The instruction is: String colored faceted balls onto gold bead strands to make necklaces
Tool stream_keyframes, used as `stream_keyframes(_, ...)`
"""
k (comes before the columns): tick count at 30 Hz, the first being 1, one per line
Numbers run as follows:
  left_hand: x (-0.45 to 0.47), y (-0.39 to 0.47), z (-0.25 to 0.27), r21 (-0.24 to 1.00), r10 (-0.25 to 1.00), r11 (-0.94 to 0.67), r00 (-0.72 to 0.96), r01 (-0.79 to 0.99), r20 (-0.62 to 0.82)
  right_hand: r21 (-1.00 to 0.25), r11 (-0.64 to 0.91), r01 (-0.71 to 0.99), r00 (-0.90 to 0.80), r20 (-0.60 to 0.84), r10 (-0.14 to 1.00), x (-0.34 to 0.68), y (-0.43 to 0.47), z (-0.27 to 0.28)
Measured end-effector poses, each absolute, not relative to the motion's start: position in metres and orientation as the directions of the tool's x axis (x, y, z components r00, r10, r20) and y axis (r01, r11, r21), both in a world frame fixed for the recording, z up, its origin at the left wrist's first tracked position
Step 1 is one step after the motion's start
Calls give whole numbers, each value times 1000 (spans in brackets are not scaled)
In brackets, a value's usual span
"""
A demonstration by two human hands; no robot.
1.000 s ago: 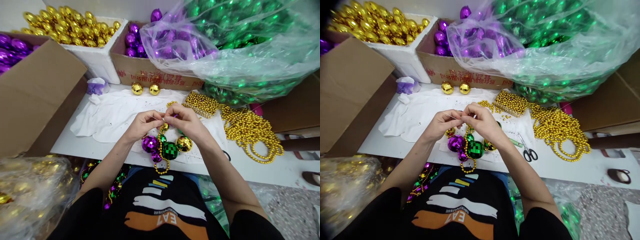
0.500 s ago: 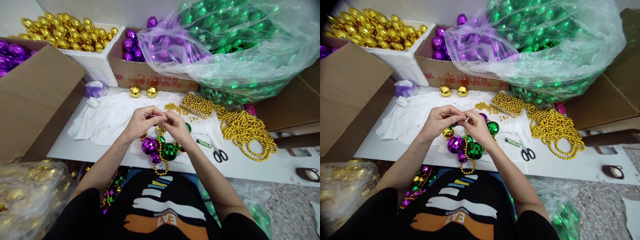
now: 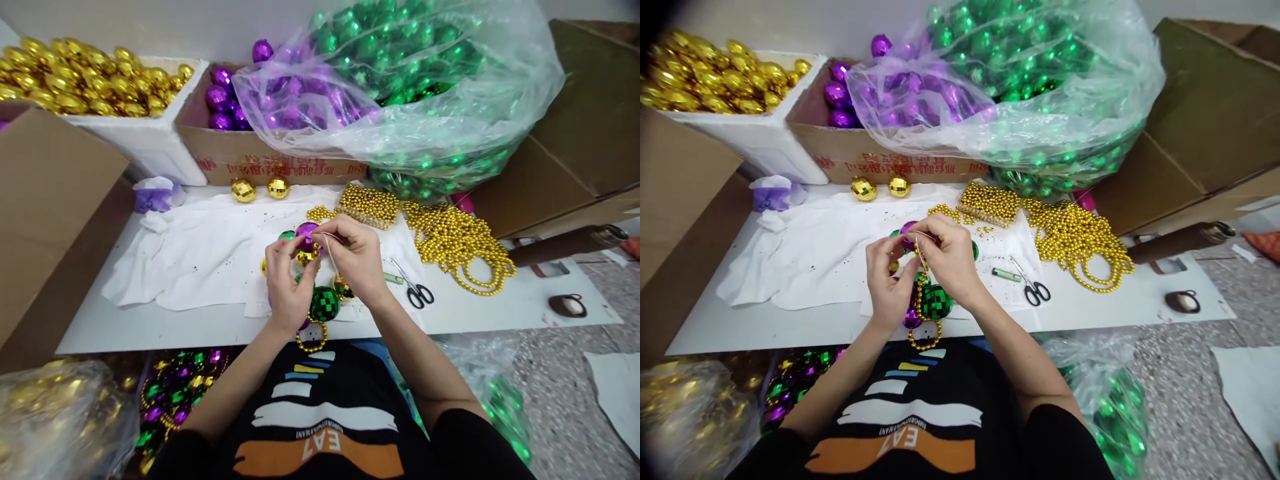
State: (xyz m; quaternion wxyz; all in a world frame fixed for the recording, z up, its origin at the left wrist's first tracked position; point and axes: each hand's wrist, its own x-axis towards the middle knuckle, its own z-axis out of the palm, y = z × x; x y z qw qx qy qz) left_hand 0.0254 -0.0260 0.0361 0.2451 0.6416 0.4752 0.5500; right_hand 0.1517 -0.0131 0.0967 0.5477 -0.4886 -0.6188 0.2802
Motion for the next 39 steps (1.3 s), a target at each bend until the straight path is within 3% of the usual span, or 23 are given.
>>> stream_keyframes(4,38,-19,43,780,838,-507,-1,367,546,-866,400,300,49,433,900,155,-23,113)
stream_keyframes(8,34,-11,57,852,881,-471,71,228,468,-835,416,361,12,450,893,161,-30,129)
stream_keyframes(11,22,-7,72,930,910,-360,249,78,332,-841,399,366,6,431,902,166,-32,139)
stream_keyframes(16,7,-6,97,992,832,-117,540,-56,129,-844,391,368,0,421,907,170,-30,148)
stream_keyframes(19,11,0,95,998,808,30,589,-51,6,-859,339,384,32,379,925,186,-26,131)
stream_keyframes(22,19,11,76,990,807,139,580,-10,-108,-848,171,501,95,250,964,225,-37,89)
stream_keyframes(24,22,21,62,984,816,175,555,32,-163,-726,-59,685,241,150,959,259,-57,54)
stream_keyframes(27,22,33,49,980,821,174,535,98,-199,-307,-457,835,477,-10,879,302,-94,6)
stream_keyframes(29,21,38,46,980,817,160,542,118,-198,-117,-503,856,492,-113,863,318,-114,-15)
stream_keyframes(32,18,39,48,979,817,179,541,95,-201,-62,-479,876,464,-172,869,326,-129,-30)
stream_keyframes(39,-2,33,47,974,854,222,475,39,-213,-31,-393,919,385,-145,912,337,-129,-41)
